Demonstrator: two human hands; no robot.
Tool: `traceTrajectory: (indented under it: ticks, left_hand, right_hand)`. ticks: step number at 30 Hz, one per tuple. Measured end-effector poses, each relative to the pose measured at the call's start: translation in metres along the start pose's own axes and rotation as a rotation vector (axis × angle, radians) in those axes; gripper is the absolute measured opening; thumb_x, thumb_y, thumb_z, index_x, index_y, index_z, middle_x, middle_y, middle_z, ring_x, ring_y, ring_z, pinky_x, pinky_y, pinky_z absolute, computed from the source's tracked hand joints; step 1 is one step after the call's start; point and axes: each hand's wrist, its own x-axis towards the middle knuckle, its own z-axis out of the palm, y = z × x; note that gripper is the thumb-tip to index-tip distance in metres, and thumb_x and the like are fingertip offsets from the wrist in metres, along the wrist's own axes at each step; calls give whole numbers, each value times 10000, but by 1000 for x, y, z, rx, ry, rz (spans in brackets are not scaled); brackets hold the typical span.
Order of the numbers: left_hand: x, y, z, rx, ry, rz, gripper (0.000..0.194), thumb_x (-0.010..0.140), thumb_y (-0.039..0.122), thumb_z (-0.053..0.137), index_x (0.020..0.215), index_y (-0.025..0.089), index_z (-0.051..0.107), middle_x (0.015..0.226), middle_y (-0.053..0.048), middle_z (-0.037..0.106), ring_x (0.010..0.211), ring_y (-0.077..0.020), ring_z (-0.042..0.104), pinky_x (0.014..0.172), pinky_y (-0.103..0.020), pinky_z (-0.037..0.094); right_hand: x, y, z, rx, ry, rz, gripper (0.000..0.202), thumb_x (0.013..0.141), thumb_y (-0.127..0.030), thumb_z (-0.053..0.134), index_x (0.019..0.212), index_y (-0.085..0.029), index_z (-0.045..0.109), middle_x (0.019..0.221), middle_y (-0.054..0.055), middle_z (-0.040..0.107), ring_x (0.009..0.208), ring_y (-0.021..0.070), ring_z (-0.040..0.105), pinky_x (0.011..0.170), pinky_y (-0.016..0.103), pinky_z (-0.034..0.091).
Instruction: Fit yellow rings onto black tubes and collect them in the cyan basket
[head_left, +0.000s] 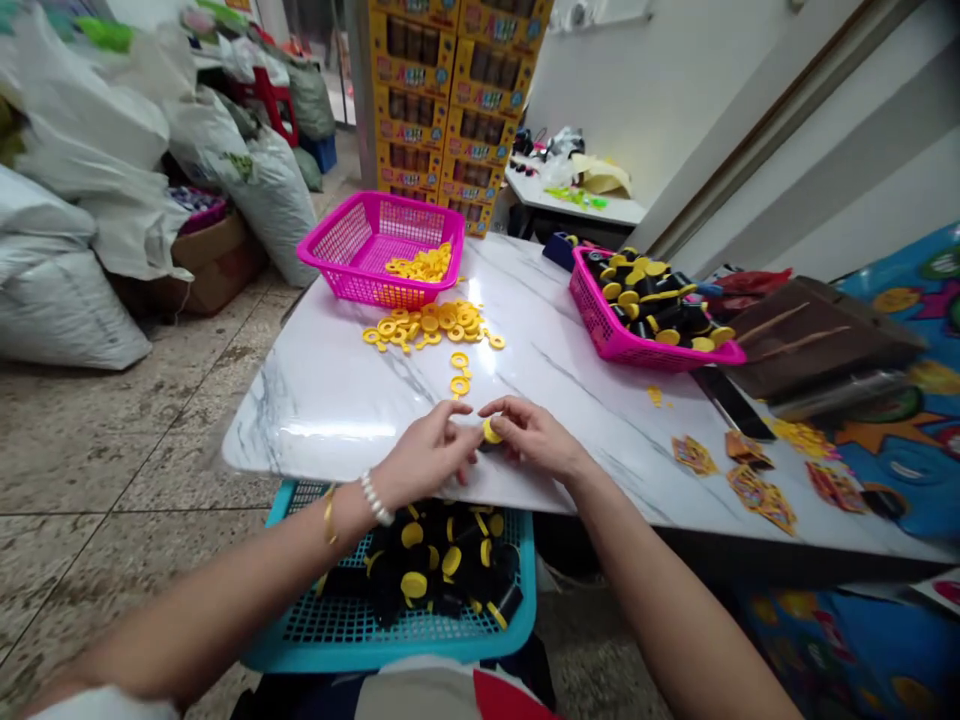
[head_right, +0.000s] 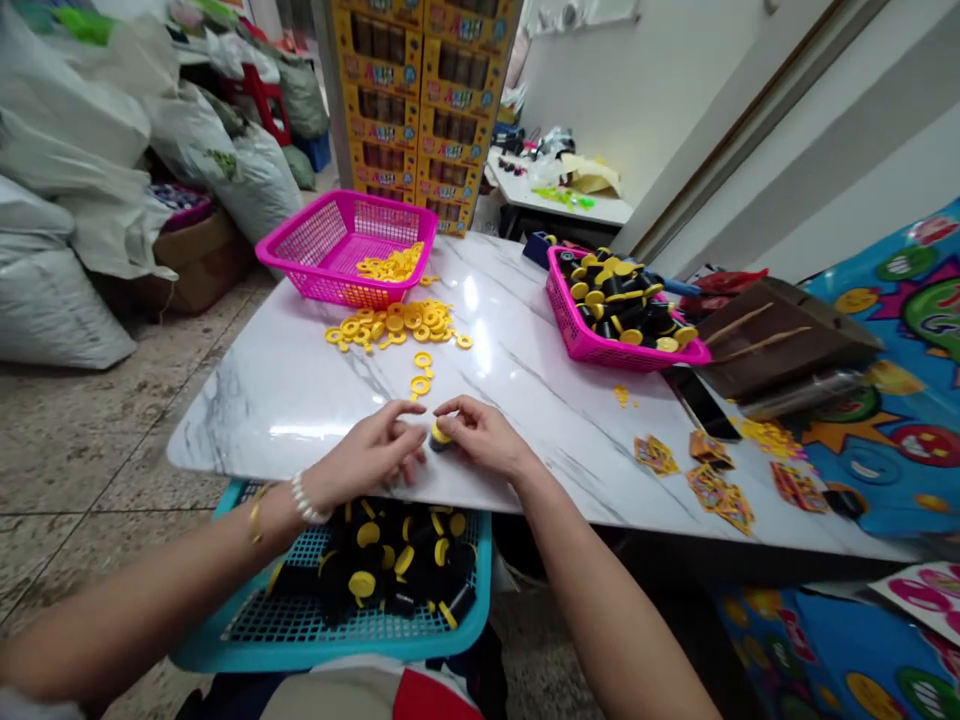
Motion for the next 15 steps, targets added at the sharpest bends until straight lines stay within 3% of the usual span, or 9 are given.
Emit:
traceTrajectory:
  ticks: [3, 5, 7, 9, 10, 12, 15]
  left_hand:
    - [-58, -18, -15, 276, 242, 152, 319, 872, 435, 522, 1103, 217, 547, 829, -30, 646, 729, -168, 634, 666, -295, 516]
    - [-97, -41, -29, 510, 527, 211, 306, 855, 438, 537, 1070, 226, 583, 1017, -69, 631, 912, -215, 614, 801, -360, 510]
    - [-127, -69, -44, 668, 777, 195, 438, 817, 472, 563, 1158, 197, 555, 1194, -124, 559, 1130, -287, 523, 957, -449, 441]
    - [-150, -96, -56, 698, 898, 49, 676, 734, 553, 610, 1248, 131, 488, 1276, -185, 493, 1229, -354, 436, 1032, -527, 357]
    - [-159, -107, -61, 633, 876, -61, 749, 716, 574, 613, 1284, 115, 449, 1285, -199, 488, 1222, -363, 446, 1028, -540, 360]
    - [-174, -121, -66, 380, 698, -268, 758, 727, 587, 591, 1294, 109, 431, 1247, -194, 538, 1136, -345, 534, 974, -520, 426]
    - [-191, -122, -66, 22, 389, -416, 598, 757, 548, 576, 1178, 125, 529, 1114, -149, 645, 963, -294, 635, 857, -438, 519]
  right_hand:
    - [-10, -6, 9, -219, 49, -156, 342, 756, -406, 674, 1037, -217, 621, 785, -18, 583, 645, 121, 512, 585, 236, 402]
    - [-23, -10, 26, -441, 153, -260, 225, 726, -325, 705, 909, -210, 644, 804, -8, 602, 718, 141, 533, 656, 252, 403]
    - [-41, -11, 51, -580, 228, -302, 145, 749, -298, 674, 848, -202, 630, 801, 9, 619, 746, 159, 553, 688, 266, 406]
    - [-62, -8, 79, -606, 207, -315, 154, 771, -315, 657, 871, -202, 625, 808, 24, 639, 758, 171, 578, 703, 271, 423]
    - [-73, -5, 90, -591, 170, -319, 196, 774, -343, 664, 908, -204, 630, 835, 32, 651, 777, 177, 592, 716, 273, 435]
    - [-94, 2, 106, -545, 111, -318, 366, 746, -423, 703, 1035, -212, 628, 905, 45, 662, 813, 191, 611, 731, 280, 459]
    - [-120, 19, 107, -468, 181, -296, 543, 727, -478, 718, 1186, -218, 586, 944, 55, 646, 829, 198, 607, 741, 295, 478]
